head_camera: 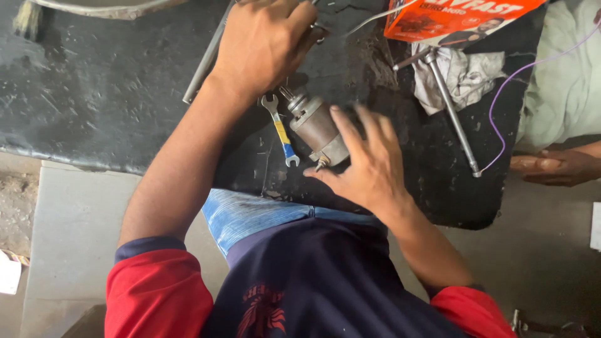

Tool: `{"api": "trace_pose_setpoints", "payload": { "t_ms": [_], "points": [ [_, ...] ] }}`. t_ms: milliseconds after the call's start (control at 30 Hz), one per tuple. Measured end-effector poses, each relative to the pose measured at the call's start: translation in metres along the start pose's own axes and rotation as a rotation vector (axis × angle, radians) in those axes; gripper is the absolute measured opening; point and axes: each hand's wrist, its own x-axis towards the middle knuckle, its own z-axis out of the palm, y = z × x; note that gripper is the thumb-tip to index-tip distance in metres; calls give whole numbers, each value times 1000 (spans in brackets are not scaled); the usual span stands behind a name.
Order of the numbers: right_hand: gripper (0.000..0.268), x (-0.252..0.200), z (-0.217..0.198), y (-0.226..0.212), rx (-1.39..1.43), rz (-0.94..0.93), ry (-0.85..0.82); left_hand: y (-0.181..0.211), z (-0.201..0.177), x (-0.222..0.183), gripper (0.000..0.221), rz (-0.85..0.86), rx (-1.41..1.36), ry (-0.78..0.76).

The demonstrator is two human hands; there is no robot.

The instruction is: Repairing or assembling a motorcycle starter motor on a workbench.

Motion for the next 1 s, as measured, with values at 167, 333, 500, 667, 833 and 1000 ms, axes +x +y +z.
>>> {"api": "trace_pose_setpoints", "payload": {
  "t_ms": [167,333,500,667,833,1000],
  "points": [
    [90,-14,16,32,309,157,-105,-2,4,-2,29,-73,5,-153],
    [88,-19,15,56,1328,586,-75,-4,1,-2,19,20,-27,-183],
    [87,-17,13,66,1761,354,182,26,-25,19,44,-161,-437,-368],
    [85,-30,23,71,1687,408,250,38,-23,21,67,-205,-798,-312],
    [85,-33,29,62,1736,410,140,50,-13,10,78,-172,-930,-210],
    [91,-40,42,66,2044,383,-63,57,-24,12,75,-230,-1135,-91]
  ]
}}
